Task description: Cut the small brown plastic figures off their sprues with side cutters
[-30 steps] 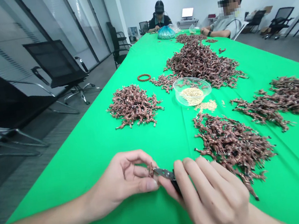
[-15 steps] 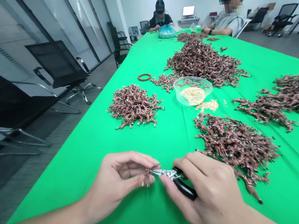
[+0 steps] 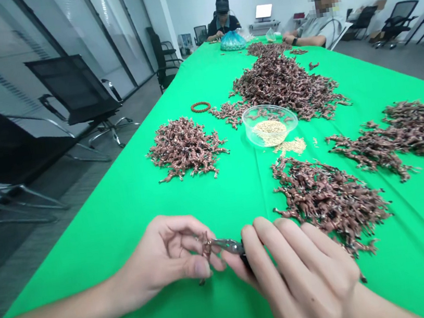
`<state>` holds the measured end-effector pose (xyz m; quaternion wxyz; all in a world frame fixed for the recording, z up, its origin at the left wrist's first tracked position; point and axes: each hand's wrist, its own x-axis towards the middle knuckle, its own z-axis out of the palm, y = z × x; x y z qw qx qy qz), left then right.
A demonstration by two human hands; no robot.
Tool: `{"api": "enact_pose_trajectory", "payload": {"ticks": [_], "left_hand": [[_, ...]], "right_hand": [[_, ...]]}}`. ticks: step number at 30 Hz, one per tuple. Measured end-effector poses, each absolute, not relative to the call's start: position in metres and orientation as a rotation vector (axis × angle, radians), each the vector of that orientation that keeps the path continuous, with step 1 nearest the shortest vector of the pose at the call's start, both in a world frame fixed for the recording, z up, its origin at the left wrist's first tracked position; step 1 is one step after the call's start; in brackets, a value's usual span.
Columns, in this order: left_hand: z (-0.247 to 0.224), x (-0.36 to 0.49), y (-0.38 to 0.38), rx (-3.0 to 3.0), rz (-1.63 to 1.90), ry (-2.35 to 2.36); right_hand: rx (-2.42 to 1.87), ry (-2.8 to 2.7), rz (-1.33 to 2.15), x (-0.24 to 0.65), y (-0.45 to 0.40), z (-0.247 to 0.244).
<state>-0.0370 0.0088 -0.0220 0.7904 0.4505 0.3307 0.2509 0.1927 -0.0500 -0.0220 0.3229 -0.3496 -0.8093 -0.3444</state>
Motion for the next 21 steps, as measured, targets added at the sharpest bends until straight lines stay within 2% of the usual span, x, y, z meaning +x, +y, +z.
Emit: {"api": "enact_pose_trajectory", "payload": {"ticks": [12,19,21], "left_hand": [[-0.016,-0.036,0.009,0.853,0.488,0.642],[-0.015,-0.036,0.010,0.879,0.476,0.682],[-0.015,-0.036,0.009,0.886,0.468,0.691]], "right_hand": [[-0.960,-2.225,-0.963,0.190,-0.062,-0.009],[-0.824,-2.285,-1.044,0.197,-0.059,-0.001],[-0.830,-2.337,-0.933,0.201,-0.060,0.001]]}}
